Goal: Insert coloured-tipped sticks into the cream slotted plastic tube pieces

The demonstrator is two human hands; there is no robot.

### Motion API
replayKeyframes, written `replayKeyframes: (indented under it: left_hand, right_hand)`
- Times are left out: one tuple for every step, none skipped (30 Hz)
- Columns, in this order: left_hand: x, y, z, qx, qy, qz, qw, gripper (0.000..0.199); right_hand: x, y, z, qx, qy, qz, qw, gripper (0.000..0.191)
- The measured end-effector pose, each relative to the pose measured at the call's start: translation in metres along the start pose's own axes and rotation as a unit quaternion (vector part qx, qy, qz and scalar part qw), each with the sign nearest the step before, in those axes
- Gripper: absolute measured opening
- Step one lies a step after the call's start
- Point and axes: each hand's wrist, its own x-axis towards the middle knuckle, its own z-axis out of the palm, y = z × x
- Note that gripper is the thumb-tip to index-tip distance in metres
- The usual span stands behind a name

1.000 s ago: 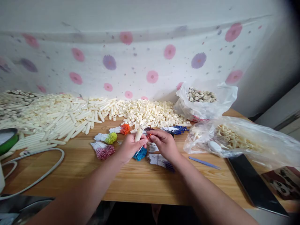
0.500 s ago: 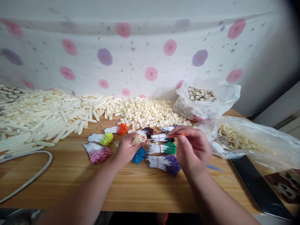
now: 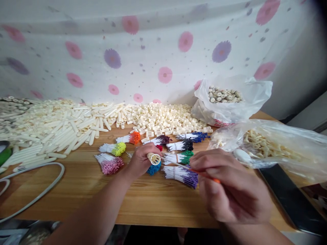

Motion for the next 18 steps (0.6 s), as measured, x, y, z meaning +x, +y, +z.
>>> replayKeyframes:
  left_hand:
    - [0.000, 0.000, 0.000, 0.002, -0.001, 0.000, 1.000, 0.017]
    - [0.000, -0.001, 0.001, 0.005, -0.003, -0.001, 1.000, 0.017]
    - [0.001, -0.001, 0.001, 0.007, -0.008, -0.003, 1.000, 0.016]
    - [0.001, -0.001, 0.002, 0.008, -0.009, -0.007, 1.000, 0.016]
    - [0.001, -0.001, 0.002, 0.007, -0.011, -0.011, 1.000, 0.016]
    - [0.001, -0.001, 0.003, 0.004, -0.013, -0.016, 1.000, 0.016]
    - [0.001, -0.001, 0.003, -0.001, -0.014, -0.020, 1.000, 0.016]
    - [0.000, -0.001, 0.004, -0.006, -0.015, -0.021, 1.000, 0.016]
    - [0.000, -0.001, 0.004, -0.011, -0.017, -0.021, 1.000, 0.016]
    - [0.000, -0.001, 0.005, -0.016, -0.019, -0.021, 0.999, 0.016]
    - [-0.001, -0.001, 0.005, -0.021, -0.022, -0.019, 0.999, 0.017]
    - [-0.001, -0.001, 0.005, -0.026, -0.022, -0.018, 0.999, 0.019]
    - [-0.001, -0.001, 0.005, -0.030, -0.024, -0.018, 0.999, 0.020]
    - [-0.001, -0.001, 0.005, -0.031, -0.025, -0.020, 0.999, 0.021]
    - [-0.002, -0.002, 0.005, -0.029, -0.023, -0.022, 0.999, 0.021]
    - [-0.002, -0.002, 0.004, -0.025, -0.022, -0.024, 0.999, 0.020]
    - [-0.002, -0.002, 0.003, -0.021, -0.021, -0.025, 0.999, 0.019]
    - [-0.002, -0.003, 0.003, -0.018, -0.022, -0.026, 0.999, 0.018]
  right_hand:
    - [0.002, -0.001, 0.001, -0.005, -0.018, -0.009, 1.000, 0.018]
    - [0.004, -0.002, 0.002, -0.012, -0.032, -0.020, 0.999, 0.017]
    - [0.005, -0.002, 0.005, -0.017, -0.042, -0.030, 0.999, 0.016]
    - [0.006, -0.002, 0.007, -0.021, -0.048, -0.036, 0.998, 0.015]
    - [0.007, -0.002, 0.009, -0.024, -0.048, -0.037, 0.998, 0.015]
    - [0.007, -0.001, 0.011, -0.026, -0.047, -0.034, 0.998, 0.014]
    - [0.007, -0.001, 0.012, -0.027, -0.048, -0.027, 0.998, 0.014]
    - [0.006, -0.001, 0.013, -0.027, -0.052, -0.018, 0.998, 0.014]
    - [0.006, -0.001, 0.014, -0.027, -0.054, -0.010, 0.998, 0.014]
    - [0.006, -0.001, 0.016, -0.024, -0.049, -0.005, 0.998, 0.015]
    - [0.006, 0.000, 0.018, -0.019, -0.041, -0.002, 0.999, 0.016]
    - [0.005, 0.000, 0.020, -0.013, -0.033, 0.002, 0.999, 0.017]
    - [0.005, 0.001, 0.022, -0.006, -0.026, 0.006, 1.000, 0.017]
    - [0.005, 0.001, 0.024, 0.000, -0.021, 0.010, 1.000, 0.017]
    - [0.005, 0.001, 0.026, 0.003, -0.015, 0.017, 1.000, 0.018]
    - [0.004, 0.002, 0.027, 0.004, -0.010, 0.023, 1.000, 0.018]
    - [0.004, 0.002, 0.028, 0.002, -0.007, 0.030, 1.000, 0.018]
    - [0.003, 0.003, 0.028, 0.001, -0.003, 0.033, 0.999, 0.019]
